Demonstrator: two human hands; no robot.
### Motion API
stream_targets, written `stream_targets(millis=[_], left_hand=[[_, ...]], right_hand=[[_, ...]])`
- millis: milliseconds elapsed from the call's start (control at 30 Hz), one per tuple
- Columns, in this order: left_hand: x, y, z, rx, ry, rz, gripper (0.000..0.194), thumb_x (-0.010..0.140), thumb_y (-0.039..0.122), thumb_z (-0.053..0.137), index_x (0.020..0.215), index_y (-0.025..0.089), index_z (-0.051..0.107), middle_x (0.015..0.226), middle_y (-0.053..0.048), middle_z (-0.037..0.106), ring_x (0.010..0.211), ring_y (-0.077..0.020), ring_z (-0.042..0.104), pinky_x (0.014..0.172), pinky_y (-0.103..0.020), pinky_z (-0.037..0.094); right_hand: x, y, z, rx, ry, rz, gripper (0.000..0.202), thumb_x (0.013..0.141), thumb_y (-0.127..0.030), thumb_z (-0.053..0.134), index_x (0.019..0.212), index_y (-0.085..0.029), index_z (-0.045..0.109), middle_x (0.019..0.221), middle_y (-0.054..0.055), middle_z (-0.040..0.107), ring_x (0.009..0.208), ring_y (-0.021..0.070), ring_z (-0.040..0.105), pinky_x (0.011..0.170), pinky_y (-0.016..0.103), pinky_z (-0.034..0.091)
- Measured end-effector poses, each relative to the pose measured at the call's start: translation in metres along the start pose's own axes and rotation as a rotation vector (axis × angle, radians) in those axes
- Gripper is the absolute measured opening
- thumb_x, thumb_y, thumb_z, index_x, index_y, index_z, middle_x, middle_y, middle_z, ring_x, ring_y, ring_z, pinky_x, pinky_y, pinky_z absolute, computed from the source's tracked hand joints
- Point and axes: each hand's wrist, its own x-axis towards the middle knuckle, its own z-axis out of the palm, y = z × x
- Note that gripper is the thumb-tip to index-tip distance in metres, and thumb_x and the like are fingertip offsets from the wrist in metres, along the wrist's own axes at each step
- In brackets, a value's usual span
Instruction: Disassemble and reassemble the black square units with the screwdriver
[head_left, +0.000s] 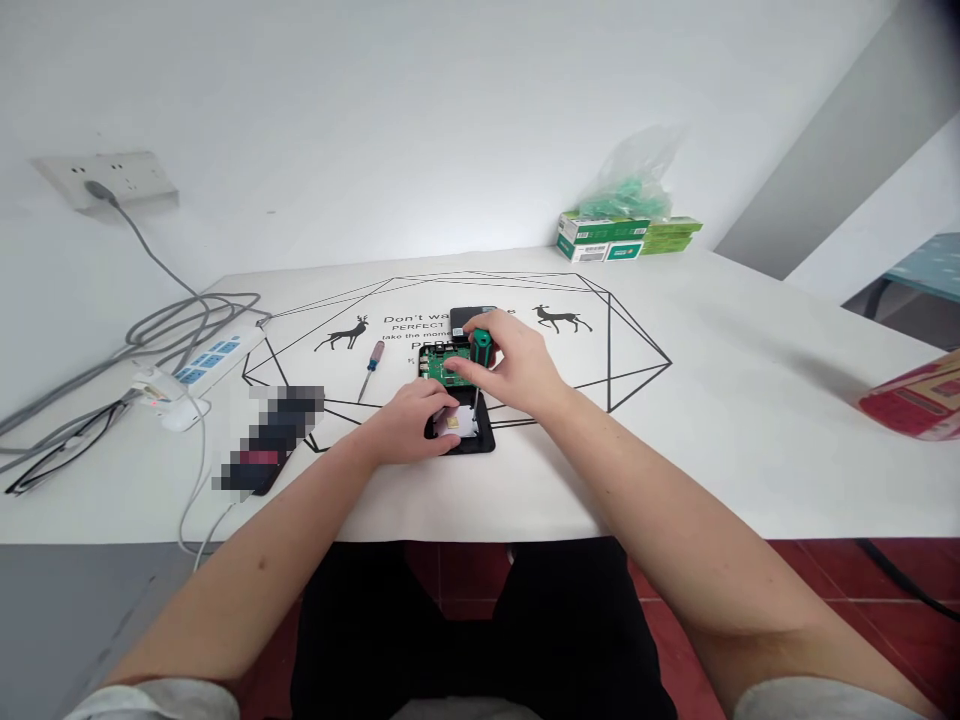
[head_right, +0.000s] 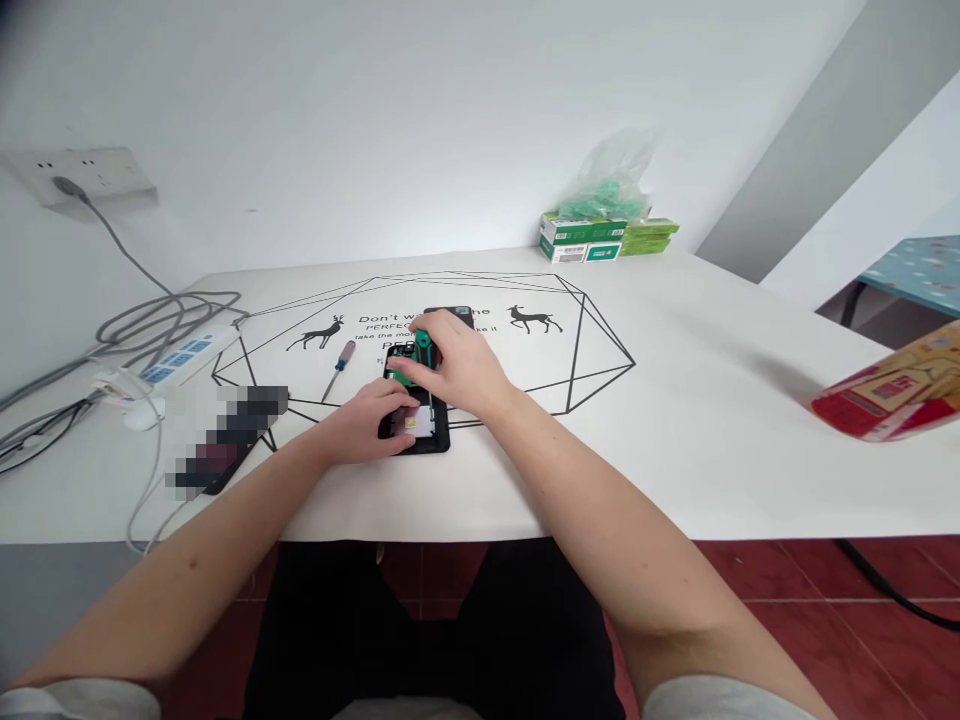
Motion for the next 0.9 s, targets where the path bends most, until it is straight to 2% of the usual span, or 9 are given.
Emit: stream_targets(millis=[100, 233, 333, 433, 500, 600, 700, 800, 900], left_hand=[[0.001, 0.002, 0.001, 0.014, -0.017, -0.044, 0.031, 0.090, 0.039, 0.082, 0.115, 0.022, 0.074, 0.109, -0.009, 0.069, 0.108, -0.0305, 0.066, 0.108, -0.053, 0.048], [0.009, 0.007, -0.007, 0.012, -0.108, -0.110, 0.031, 0.088, 0.043, 0.084, 0.107, 0.022, 0.072, 0.105, -0.007, 0.068, 0.100, -0.0279, 0.066, 0.098, -0.047, 0.051], [0.020, 0.014, -0.016, 0.034, -0.208, -0.205, 0.030, 0.086, 0.047, 0.082, 0.099, 0.023, 0.069, 0.104, -0.006, 0.068, 0.094, -0.0261, 0.067, 0.083, -0.039, 0.053], [0.028, 0.023, -0.023, 0.121, -0.305, -0.257, 0.030, 0.081, 0.046, 0.082, 0.087, 0.024, 0.063, 0.099, -0.003, 0.069, 0.086, -0.0239, 0.067, 0.072, -0.036, 0.049], [0.029, 0.027, -0.025, 0.165, -0.305, -0.261, 0.031, 0.076, 0.044, 0.082, 0.082, 0.024, 0.059, 0.093, -0.002, 0.069, 0.083, -0.0232, 0.066, 0.070, -0.035, 0.047], [0.025, 0.027, -0.029, 0.059, -0.183, -0.279, 0.030, 0.073, 0.044, 0.082, 0.080, 0.025, 0.059, 0.087, -0.001, 0.070, 0.080, -0.0227, 0.065, 0.069, -0.035, 0.047], [0.026, 0.019, -0.037, -0.306, -0.004, -0.358, 0.029, 0.072, 0.047, 0.083, 0.082, 0.025, 0.066, 0.080, -0.001, 0.069, 0.070, -0.0211, 0.062, 0.064, -0.034, 0.048], [0.041, 0.005, -0.048, -0.780, 0.254, -0.428, 0.034, 0.074, 0.051, 0.083, 0.079, 0.023, 0.065, 0.070, -0.001, 0.064, 0.065, -0.0200, 0.063, 0.065, -0.034, 0.051], [0.061, -0.009, -0.052, -1.128, 0.517, -0.381, 0.037, 0.073, 0.051, 0.082, 0.086, 0.022, 0.064, 0.084, -0.004, 0.072, 0.078, -0.0239, 0.071, 0.075, -0.037, 0.059]], right_hand=[[0.002, 0.007, -0.004, -0.006, 0.059, 0.149, 0.032, 0.098, -0.052, 0.067, 0.116, -0.025, 0.066, 0.093, 0.004, 0.074, 0.079, 0.0222, 0.067, 0.080, 0.039, 0.057], [0.011, 0.036, -0.013, -0.113, 0.156, 0.494, 0.033, 0.092, -0.046, 0.070, 0.116, -0.026, 0.057, 0.086, 0.001, 0.070, 0.076, 0.0235, 0.064, 0.082, 0.042, 0.055], [0.014, 0.061, -0.016, -0.236, 0.017, 0.748, 0.031, 0.090, -0.039, 0.073, 0.111, -0.025, 0.054, 0.091, 0.005, 0.070, 0.089, 0.0279, 0.068, 0.085, 0.042, 0.055], [0.009, 0.078, -0.013, -0.343, -0.215, 0.881, 0.026, 0.094, -0.033, 0.069, 0.113, -0.021, 0.056, 0.110, 0.016, 0.074, 0.101, 0.0316, 0.071, 0.086, 0.042, 0.057], [0.004, 0.086, -0.010, -0.424, -0.345, 0.924, 0.030, 0.095, -0.033, 0.067, 0.121, -0.019, 0.057, 0.119, 0.021, 0.073, 0.105, 0.0346, 0.073, 0.087, 0.045, 0.058], [-0.003, 0.092, -0.007, -0.477, -0.439, 0.908, 0.032, 0.095, -0.033, 0.068, 0.123, -0.018, 0.063, 0.123, 0.024, 0.071, 0.109, 0.0396, 0.073, 0.089, 0.053, 0.060], [-0.005, 0.093, -0.004, -0.483, -0.433, 0.835, 0.031, 0.096, -0.034, 0.068, 0.123, -0.019, 0.068, 0.138, 0.028, 0.063, 0.122, 0.0439, 0.068, 0.096, 0.059, 0.059], [-0.004, 0.085, 0.001, -0.407, -0.387, 0.559, 0.029, 0.100, -0.033, 0.064, 0.123, -0.020, 0.073, 0.137, 0.024, 0.063, 0.130, 0.0421, 0.061, 0.108, 0.060, 0.053], [-0.005, 0.069, 0.011, -0.200, -0.468, 0.242, 0.024, 0.103, -0.037, 0.062, 0.107, -0.020, 0.078, 0.119, 0.016, 0.070, 0.115, 0.0344, 0.063, 0.108, 0.054, 0.053]])
